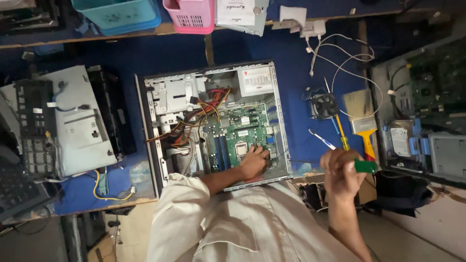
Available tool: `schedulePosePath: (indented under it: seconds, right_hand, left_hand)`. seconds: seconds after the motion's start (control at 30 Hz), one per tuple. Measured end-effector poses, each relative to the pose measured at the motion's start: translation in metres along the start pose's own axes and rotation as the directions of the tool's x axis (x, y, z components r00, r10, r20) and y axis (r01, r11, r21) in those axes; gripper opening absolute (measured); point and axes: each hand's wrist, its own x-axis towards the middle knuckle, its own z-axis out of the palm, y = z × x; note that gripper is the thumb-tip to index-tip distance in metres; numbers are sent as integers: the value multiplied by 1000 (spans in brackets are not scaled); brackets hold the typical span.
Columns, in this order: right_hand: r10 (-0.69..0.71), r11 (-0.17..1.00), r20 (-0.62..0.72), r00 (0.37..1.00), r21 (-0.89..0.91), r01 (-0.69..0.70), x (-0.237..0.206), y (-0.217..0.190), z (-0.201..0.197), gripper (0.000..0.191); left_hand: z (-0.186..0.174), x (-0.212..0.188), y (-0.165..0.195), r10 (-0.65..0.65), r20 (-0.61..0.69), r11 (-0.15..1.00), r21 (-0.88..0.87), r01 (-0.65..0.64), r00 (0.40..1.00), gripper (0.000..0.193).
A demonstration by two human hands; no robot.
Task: The person works on an open desktop computer case on a workbench, using a screwdriver to unscrew and adjust components on the motherboard. They handle cables, remove and reposition a cooling fan, and manipulate small parts inside the case.
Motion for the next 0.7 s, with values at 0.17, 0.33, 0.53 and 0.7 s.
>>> schedulePosePath:
  seconds: [0.17,0.33,0.53,0.7]
  right_hand:
    - [16,1000,16,1000,9,-16,1,0,0,33]
    - [12,1000,29,1000,5,-12,6,-1,4,33]
    - [26,1000,18,1000,6,-26,5,-2,3,34]
    - [5,999,17,1000,-51,-5,6,-6,4,34]
  left_hand:
    - [-2,0,0,-22,36,999,-27,23,999,14]
    - [-8,2,2,-14,19,1000,-15,14,1000,17]
    - [-14,3,4,-13,76,1000,11,12,997,20]
    - [-12,2,6,-19,49,1000,0,19,999,18]
